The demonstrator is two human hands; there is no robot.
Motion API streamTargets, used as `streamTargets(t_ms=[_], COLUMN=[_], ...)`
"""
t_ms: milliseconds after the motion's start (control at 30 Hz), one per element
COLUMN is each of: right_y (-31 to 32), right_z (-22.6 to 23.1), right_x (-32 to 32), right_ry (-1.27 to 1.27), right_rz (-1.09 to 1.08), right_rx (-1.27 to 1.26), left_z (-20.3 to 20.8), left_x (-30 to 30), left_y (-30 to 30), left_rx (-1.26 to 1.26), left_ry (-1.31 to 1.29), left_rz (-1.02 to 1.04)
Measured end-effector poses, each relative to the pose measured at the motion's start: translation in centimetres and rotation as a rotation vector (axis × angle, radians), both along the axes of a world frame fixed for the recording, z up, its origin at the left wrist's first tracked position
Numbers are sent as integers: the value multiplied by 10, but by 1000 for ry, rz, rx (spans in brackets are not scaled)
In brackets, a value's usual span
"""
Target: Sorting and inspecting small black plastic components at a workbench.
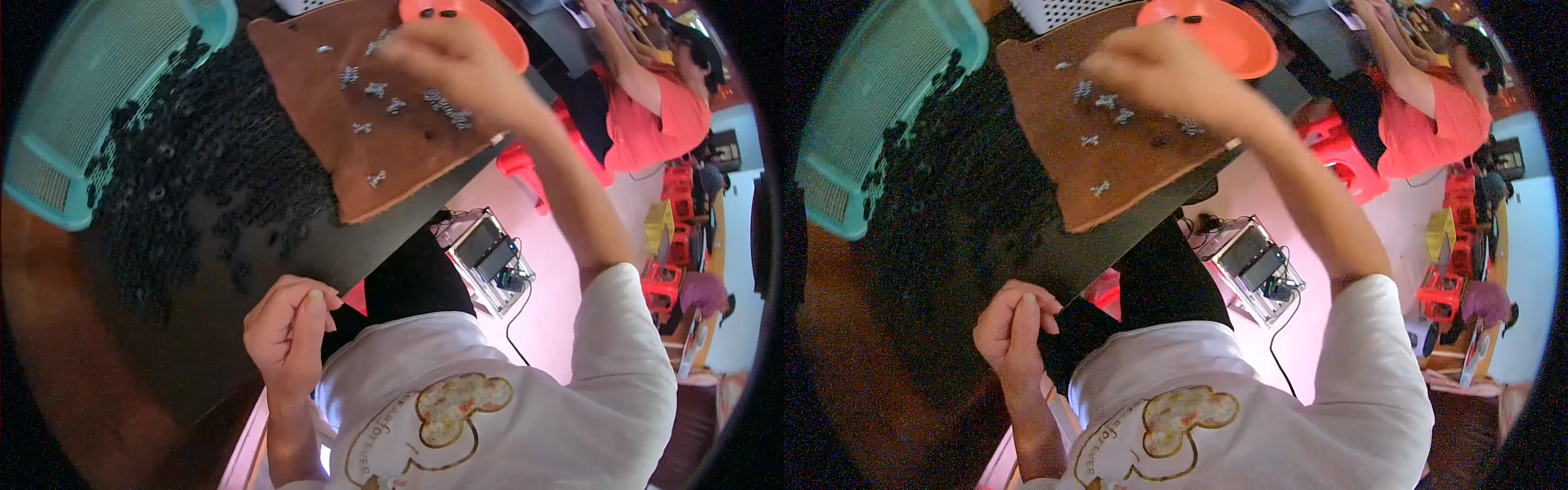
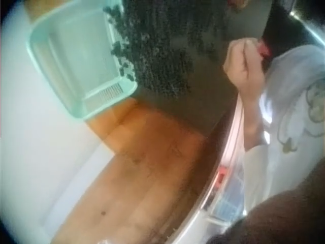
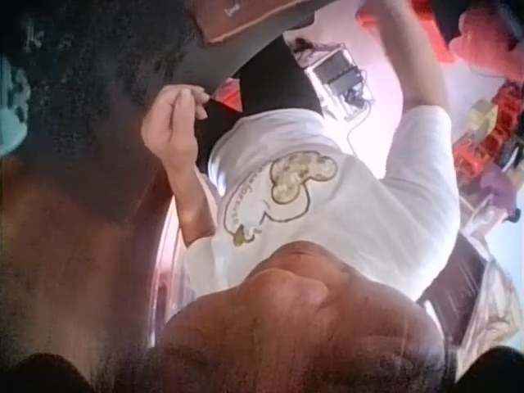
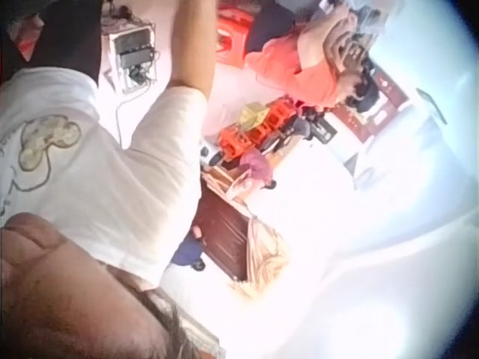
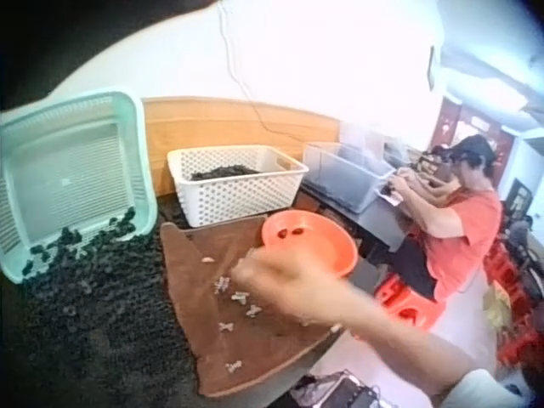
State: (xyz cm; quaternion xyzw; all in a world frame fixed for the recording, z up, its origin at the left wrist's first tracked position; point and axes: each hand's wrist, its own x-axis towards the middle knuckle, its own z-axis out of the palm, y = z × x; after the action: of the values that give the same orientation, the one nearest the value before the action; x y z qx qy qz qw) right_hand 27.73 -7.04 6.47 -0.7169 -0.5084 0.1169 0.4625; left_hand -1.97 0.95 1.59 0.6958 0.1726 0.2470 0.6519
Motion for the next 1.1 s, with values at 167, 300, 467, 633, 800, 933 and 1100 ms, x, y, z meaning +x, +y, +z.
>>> streamTargets(t_ms=[167, 300, 467, 633, 800, 933, 1100], right_y=[50, 79, 122, 156, 145, 130, 126], right_z=[-5, -5, -7, -27, -31, -20, -21], right_x=[-58, -65, -90, -105, -109, -104, -104], right_ry=[-500, -556, -688, -844, -840, -804, -749], right_rz=[399, 426, 542, 519, 622, 620, 632], right_rx=[9, -51, -111, -97, -97, -161, -92], left_z=[-3, -3, -7, -15, -13, -14, -14], left_x=[-5, 1, -3, -3, -9, -9, -7], left_y=[0, 4, 7, 11, 17, 18, 17], left_rx=[-27, -22, -10, 24, 90, 118, 126], left_ry=[14, 10, -11, -44, -27, -80, -84], left_rz=[49, 7, 15, 21, -38, -24, -36])
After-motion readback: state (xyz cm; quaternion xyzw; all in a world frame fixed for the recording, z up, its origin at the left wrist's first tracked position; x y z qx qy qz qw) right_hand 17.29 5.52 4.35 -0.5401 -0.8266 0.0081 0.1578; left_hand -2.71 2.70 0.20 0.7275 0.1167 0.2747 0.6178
